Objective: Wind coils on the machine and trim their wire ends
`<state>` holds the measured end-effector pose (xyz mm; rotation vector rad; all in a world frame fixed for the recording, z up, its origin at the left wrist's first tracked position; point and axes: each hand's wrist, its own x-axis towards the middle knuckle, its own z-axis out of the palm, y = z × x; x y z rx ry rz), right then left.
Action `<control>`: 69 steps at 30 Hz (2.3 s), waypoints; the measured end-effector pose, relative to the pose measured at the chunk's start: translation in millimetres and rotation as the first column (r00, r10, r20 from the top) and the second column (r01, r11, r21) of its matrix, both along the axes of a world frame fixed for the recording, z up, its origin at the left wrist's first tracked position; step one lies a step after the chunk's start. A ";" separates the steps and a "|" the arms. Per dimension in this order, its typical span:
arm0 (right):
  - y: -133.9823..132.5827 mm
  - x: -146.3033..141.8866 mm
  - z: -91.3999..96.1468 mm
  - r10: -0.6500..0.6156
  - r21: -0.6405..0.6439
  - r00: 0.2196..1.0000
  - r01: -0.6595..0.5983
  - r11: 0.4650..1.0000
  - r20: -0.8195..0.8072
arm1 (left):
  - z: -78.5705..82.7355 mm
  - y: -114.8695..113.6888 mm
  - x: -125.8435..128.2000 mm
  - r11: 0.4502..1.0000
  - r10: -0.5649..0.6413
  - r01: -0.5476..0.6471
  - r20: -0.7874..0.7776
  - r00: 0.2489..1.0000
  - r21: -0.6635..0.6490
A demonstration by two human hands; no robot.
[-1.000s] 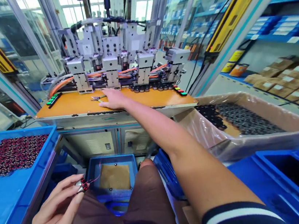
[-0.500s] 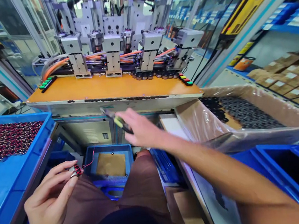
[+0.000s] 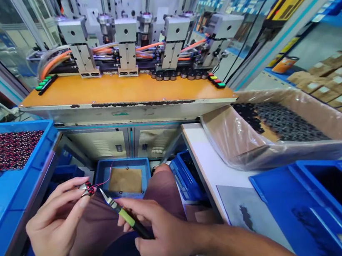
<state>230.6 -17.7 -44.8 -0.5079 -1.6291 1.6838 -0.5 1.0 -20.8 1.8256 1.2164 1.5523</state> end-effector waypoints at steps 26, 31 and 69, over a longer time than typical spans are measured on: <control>4.5 -8.4 2.4 -0.076 -0.125 0.995 0.083 0.989 0.060 | -7.6 0.6 -8.3 0.994 -0.085 0.085 -0.007 0.996 0.065; 0.7 3.3 12.8 -0.019 -0.064 0.999 0.022 0.998 0.036 | -9.1 2.3 -6.0 0.981 -0.175 0.155 0.192 0.966 0.115; 4.8 -11.9 35.0 0.069 -0.169 0.982 -0.039 0.985 0.175 | -12.9 -11.9 -7.1 0.994 -0.110 0.105 0.170 0.979 0.037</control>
